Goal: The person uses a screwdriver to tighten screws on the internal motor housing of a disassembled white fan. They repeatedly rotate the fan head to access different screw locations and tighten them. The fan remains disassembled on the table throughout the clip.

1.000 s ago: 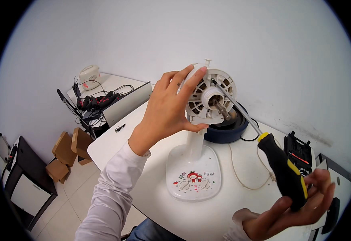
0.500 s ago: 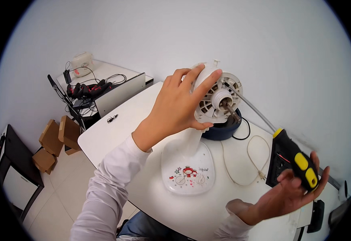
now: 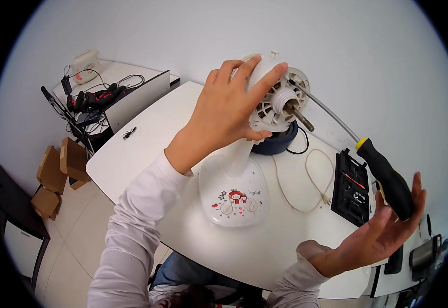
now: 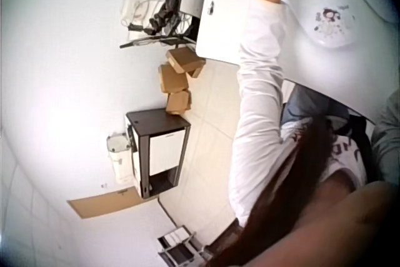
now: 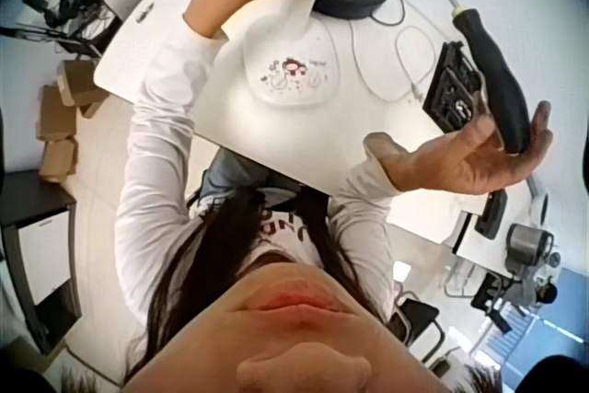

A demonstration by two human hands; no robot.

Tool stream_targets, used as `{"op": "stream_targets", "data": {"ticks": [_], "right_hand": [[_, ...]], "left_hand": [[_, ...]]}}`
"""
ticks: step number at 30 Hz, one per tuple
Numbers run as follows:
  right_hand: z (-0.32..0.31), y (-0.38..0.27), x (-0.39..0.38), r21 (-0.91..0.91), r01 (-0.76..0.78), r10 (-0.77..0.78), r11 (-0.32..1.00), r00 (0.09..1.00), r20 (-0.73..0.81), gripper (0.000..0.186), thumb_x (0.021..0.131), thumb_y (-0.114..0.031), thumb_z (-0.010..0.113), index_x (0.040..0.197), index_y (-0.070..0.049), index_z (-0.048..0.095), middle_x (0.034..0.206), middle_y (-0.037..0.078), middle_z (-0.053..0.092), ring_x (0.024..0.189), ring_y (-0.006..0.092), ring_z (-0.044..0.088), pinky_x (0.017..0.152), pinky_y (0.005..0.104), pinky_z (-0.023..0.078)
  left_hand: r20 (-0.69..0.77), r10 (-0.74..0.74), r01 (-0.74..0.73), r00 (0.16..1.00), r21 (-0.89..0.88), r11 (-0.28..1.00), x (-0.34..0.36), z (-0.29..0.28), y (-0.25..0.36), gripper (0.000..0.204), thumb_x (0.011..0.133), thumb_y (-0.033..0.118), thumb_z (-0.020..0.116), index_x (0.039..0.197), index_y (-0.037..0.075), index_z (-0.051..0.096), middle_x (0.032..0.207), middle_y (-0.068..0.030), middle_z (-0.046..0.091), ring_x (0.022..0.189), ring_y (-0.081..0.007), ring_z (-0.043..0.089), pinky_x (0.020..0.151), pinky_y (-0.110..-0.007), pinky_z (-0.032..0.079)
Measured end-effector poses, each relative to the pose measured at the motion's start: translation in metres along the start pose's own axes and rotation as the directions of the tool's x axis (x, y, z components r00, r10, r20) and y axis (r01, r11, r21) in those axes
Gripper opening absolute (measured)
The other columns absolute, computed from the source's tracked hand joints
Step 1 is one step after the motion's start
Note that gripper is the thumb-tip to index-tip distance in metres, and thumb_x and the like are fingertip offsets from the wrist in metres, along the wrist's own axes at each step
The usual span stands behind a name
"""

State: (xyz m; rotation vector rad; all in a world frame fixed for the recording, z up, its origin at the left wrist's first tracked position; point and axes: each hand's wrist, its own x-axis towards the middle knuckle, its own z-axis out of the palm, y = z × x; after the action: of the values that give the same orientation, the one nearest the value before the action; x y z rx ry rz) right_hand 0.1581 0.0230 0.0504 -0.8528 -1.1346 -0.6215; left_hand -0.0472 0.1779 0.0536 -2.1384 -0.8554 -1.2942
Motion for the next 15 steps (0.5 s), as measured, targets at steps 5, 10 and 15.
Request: {"op": "stream_targets", "data": {"ticks": [5, 10, 15], "right_hand": [[-0.002, 0.003, -0.005, 0.013, -0.031, 0.031, 0.999, 0.999, 0.030, 0.072, 0.082, -0.041, 0.063, 0.131, 0.003, 0.036, 0.123, 0.019, 0.045, 0.098, 0.0243, 0.055, 0.083, 0.0371, 0.050], [0.007, -0.003, -0.006, 0.125, -0.080, 0.091, 0.989, 0.992, -0.084, 0.071, 0.080, -0.025, 0.067, 0.135, -0.002, 0.029, 0.117, 0.015, 0.046, 0.108, 0.0302, 0.053, 0.089, 0.0424, 0.050], [0.014, 0.007, -0.006, 0.324, -0.103, 0.133, 0.941, 0.988, -0.073, 0.063, 0.078, -0.014, 0.067, 0.129, -0.004, 0.031, 0.122, 0.016, 0.042, 0.112, 0.0414, 0.049, 0.089, 0.0490, 0.049]], "left_hand": [[0.010, -0.015, 0.015, 1.000, -0.002, 1.000, 0.000, 0.000, -0.001, 0.109, 0.037, 0.035, 0.084, 0.134, 0.022, 0.037, 0.128, -0.0094, 0.045, 0.102, -0.0331, 0.047, 0.086, -0.042, 0.042], [0.002, -0.006, 0.006, 1.000, -0.009, 1.000, 0.002, 0.000, -0.001, 0.109, 0.037, 0.035, 0.084, 0.134, 0.022, 0.038, 0.128, -0.0096, 0.046, 0.102, -0.0332, 0.047, 0.086, -0.042, 0.042], [0.005, -0.004, 0.004, 1.000, -0.020, 1.000, 0.001, 0.001, -0.002, 0.109, 0.036, 0.035, 0.084, 0.134, 0.021, 0.038, 0.127, -0.0101, 0.046, 0.101, -0.0334, 0.047, 0.085, -0.043, 0.042]]}}
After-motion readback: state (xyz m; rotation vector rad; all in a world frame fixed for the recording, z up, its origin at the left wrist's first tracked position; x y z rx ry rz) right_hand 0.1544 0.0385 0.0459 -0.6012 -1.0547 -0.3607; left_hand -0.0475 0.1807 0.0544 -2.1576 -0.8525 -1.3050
